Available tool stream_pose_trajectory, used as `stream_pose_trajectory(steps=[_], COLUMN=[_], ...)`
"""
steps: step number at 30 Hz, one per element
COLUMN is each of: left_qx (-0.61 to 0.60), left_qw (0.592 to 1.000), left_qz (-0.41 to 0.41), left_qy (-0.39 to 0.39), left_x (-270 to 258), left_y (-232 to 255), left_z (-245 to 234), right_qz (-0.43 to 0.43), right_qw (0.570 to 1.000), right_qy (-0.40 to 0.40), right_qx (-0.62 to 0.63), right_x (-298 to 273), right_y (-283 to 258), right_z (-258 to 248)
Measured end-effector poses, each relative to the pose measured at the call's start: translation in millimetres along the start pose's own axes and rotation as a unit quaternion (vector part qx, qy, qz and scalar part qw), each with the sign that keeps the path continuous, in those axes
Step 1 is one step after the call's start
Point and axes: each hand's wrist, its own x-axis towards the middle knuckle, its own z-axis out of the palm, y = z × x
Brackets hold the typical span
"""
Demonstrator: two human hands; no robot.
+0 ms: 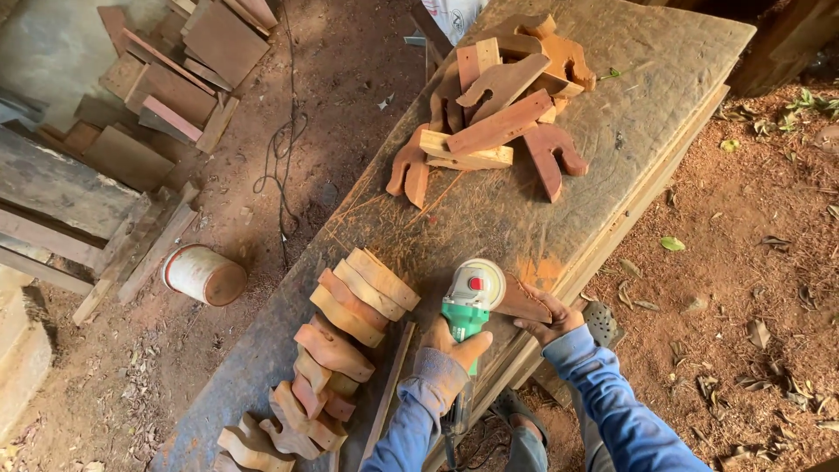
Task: The person uses a handheld electric sander to smooth the surfaces of several small, curved wooden pieces arranged on a workbench. They systematically sand each piece, turning them over to cover different sides, and then place the finished pieces into a separate pile on the table.
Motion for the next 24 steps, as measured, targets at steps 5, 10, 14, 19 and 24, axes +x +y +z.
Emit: stream_pose_trajectory(steps=[5,10,14,19,24], left_qx=[0.025,0.008,0.010,-0.003,0.053], left_qw=[0.999,0.998,0.999,0.998,0.995], left_qz=[-0.025,-0.040,0.023,0.037,0.042], left_qy=[-0.031,-0.049,-0.039,-0.053,-0.076], left_x=[-8,-17,-18,-15,-24], left_y=[10,19,1,-23,3], left_z=[9,19,34,48,40], right_qz=[0.019,0.007,0.046,0.042,0.036], right_qw=[1.000,0.999,0.994,0.988,0.991], right_qy=[-0.003,0.004,-0.036,-0.019,0.009], right_qx=[-0.020,0.046,0.088,0.145,0.130], right_x=[0,0,0,0,2], right_y=[9,8,5,15,39], right_z=[1,-1,-3,1,9])
